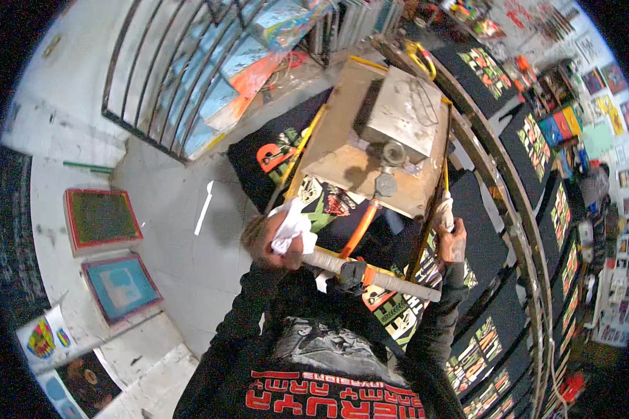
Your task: The person moves a flash dryer over several screen-printed t-shirts on a production line, using a cloth to wipe or clean a part of the dryer apparatus and then patting one of the shirts by hand.
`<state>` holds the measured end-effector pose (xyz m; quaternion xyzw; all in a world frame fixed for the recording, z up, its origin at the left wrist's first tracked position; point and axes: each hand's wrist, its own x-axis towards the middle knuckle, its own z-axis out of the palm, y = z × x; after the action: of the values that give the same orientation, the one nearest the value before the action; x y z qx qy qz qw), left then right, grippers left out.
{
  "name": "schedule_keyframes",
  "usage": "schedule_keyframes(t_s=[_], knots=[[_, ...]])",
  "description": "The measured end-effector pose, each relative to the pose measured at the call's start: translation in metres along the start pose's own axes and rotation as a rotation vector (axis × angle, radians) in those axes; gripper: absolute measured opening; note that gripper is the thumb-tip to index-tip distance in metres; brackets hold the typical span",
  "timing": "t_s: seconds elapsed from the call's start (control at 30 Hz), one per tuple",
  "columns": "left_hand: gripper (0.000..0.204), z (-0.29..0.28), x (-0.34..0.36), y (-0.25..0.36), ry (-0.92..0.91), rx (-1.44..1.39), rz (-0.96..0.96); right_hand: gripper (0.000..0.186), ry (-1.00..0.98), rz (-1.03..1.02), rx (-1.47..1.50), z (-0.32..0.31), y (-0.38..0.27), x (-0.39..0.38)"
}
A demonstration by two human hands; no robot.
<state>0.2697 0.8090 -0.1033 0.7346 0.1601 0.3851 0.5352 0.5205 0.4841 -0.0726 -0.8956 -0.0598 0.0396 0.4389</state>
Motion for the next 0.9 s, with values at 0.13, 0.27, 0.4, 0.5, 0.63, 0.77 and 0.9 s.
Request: schedule_keyframes(t_s=[0.13,0.27,0.4,0.5,0.63,0.77,0.9], knots=[[0.044,0.027,0.028,0.04,0.001,0.105,0.126,0.02,0.129,-0.166,0.03,-0.023,0.103,0.034],[0.044,0.002,0.046,0.081,0.002,0.318,0.092,0.02,-0.155,0.076,0.311,-0.008,0.052,0.021],[0.043,-0.007,0.047,0.089,-0.14,0.436,0.056,0.017,-0.144,0.129,0.402,-0.009,0.067,0.033],[0.043,-0.008,0.051,0.093,-0.212,0.422,-0.015,0.013,-0.125,0.08,0.33,-0.02,0.082,0.043],[0.042,-0.021,0.049,0.098,-0.263,0.456,-0.011,0.017,-0.341,0.477,0.901,-0.029,0.085,0.046],[0.041,-0.028,0.047,0.093,-0.22,0.344,0.077,0.025,-0.188,0.212,0.394,-0.023,0.089,0.04],[0.04,-0.039,0.045,0.093,-0.232,0.434,0.058,0.02,-0.119,0.042,0.002,-0.01,0.08,0.027]])
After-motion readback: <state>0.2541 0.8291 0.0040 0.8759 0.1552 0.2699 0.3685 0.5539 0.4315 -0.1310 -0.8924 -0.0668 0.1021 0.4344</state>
